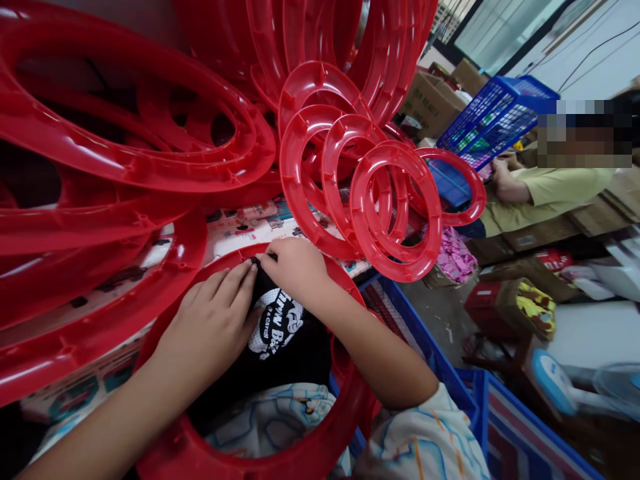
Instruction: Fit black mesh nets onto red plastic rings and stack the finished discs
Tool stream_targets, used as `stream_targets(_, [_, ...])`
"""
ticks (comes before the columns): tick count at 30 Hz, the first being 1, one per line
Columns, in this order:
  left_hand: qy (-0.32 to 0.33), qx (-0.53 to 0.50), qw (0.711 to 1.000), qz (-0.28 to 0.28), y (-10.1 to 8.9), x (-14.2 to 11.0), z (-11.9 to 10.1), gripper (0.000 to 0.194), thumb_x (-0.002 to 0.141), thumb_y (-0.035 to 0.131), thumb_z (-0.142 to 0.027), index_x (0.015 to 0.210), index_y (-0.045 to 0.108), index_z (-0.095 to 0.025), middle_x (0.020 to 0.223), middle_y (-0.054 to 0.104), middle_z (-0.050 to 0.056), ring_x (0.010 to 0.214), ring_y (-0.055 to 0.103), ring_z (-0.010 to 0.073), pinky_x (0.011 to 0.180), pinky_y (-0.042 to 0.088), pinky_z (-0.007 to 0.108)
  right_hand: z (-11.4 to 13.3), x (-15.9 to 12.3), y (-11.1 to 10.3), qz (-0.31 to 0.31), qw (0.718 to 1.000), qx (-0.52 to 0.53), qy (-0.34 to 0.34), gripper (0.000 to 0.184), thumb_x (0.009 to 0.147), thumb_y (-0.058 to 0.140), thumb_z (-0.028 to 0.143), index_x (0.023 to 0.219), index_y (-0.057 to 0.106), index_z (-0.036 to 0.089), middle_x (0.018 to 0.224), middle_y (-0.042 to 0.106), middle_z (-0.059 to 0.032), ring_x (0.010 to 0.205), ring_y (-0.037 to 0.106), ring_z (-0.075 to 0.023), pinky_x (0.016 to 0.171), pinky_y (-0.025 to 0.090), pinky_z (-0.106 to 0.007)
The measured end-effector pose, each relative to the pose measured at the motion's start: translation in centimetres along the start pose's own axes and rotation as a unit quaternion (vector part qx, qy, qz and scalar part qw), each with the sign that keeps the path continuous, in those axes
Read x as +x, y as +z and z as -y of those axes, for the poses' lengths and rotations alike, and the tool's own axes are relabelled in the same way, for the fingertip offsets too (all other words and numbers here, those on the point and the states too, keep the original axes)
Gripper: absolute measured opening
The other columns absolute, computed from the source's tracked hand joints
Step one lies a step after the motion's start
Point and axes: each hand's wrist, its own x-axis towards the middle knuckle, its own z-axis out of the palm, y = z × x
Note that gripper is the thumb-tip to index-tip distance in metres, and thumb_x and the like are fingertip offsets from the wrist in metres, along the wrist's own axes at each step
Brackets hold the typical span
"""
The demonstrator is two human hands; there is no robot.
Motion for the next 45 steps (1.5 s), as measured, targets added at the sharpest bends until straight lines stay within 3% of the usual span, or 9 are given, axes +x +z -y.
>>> stream_targets(5, [-0.004, -0.004, 1.000, -0.005, 0.0, -0.2, 0.0, 0.051, 0.091, 0.047, -0.026, 0.136, 0.048, -0.001, 0.140, 0.054, 0.019, 0.112, 0.056, 0.0351, 0.089, 0.047, 0.046, 0.2, -0.1, 0.0, -0.002, 0.999, -0.043, 0.007, 0.025, 0.090, 0.055, 0.032, 0.081, 0.072, 0.017, 0.080, 0.071, -0.0056, 0.076, 0.059, -0.0170, 0.062, 0.034, -0.027])
stream_targets(18, [-0.004, -0.012, 1.000, 0.005, 0.1, -0.1, -0.1, 0.051, 0.091, 0.046, -0.026, 0.137, 0.048, -0.001, 0.139, 0.055, 0.018, 0.112, 0.057, 0.0343, 0.089, 0.047, 0.046, -0.6, -0.2, 0.0, -0.008, 0.998, 0.055, -0.015, 0.019, 0.088, 0.060, 0.027, 0.076, 0.070, 0.016, 0.075, 0.070, -0.0026, 0.072, 0.058, -0.0135, 0.068, 0.039, -0.025])
stream_targets(24, [0.001, -0.004, 1.000, -0.001, 0.0, 0.0, 0.0, 0.051, 0.091, 0.047, -0.024, 0.136, 0.049, -0.002, 0.138, 0.057, 0.016, 0.108, 0.058, 0.0335, 0.086, 0.047, 0.045, -0.6, -0.5, 0.1, -0.010, 0.999, -0.003, -0.034, 0.021, 0.090, 0.058, 0.028, 0.080, 0.071, 0.015, 0.078, 0.070, -0.0051, 0.075, 0.059, -0.0155, 0.071, 0.040, -0.026])
stream_targets(31, [0.000, -0.009, 1.000, -0.008, -0.1, 0.1, 0.1, 0.050, 0.091, 0.048, -0.026, 0.135, 0.051, -0.004, 0.137, 0.058, 0.015, 0.107, 0.059, 0.0335, 0.085, 0.049, 0.045, 0.2, -0.4, -0.1, -0.009, 0.998, -0.064, 0.013, 0.023, 0.089, 0.058, 0.033, 0.082, 0.072, 0.016, 0.081, 0.071, -0.0073, 0.078, 0.061, -0.0184, 0.066, 0.038, -0.028])
stream_targets(37, [0.004, 0.002, 1.000, -0.021, 0.2, -0.2, 0.0, 0.048, 0.091, 0.047, -0.026, 0.133, 0.053, -0.004, 0.137, 0.058, 0.016, 0.121, 0.053, 0.0390, 0.096, 0.046, 0.050, -2.0, -1.5, -1.0, -0.021, 0.997, 0.067, 0.029, 0.013, 0.086, 0.064, 0.027, 0.080, 0.071, 0.017, 0.079, 0.071, -0.0027, 0.073, 0.061, -0.0140, 0.068, 0.040, -0.025])
stream_targets(41, [0.029, 0.016, 0.999, -0.038, 0.5, -0.6, 0.1, 0.050, 0.091, 0.046, -0.025, 0.134, 0.051, 0.002, 0.139, 0.054, 0.021, 0.131, 0.045, 0.0422, 0.107, 0.038, 0.054, -2.9, -1.9, -1.0, -0.025, 0.997, 0.069, 0.038, 0.018, 0.088, 0.061, 0.027, 0.077, 0.071, 0.016, 0.074, 0.070, -0.0025, 0.068, 0.059, -0.0132, 0.065, 0.039, -0.024])
stream_targets(45, [0.046, 0.024, 0.998, -0.030, 0.1, -0.6, -0.4, 0.053, 0.089, 0.046, -0.021, 0.136, 0.047, 0.004, 0.142, 0.050, 0.024, 0.135, 0.040, 0.0441, 0.110, 0.033, 0.058, -2.3, -1.4, -0.9, -0.021, 0.999, 0.010, 0.033, 0.018, 0.089, 0.058, 0.025, 0.084, 0.072, 0.016, 0.078, 0.072, -0.0048, 0.070, 0.060, -0.0153, 0.063, 0.038, -0.026])
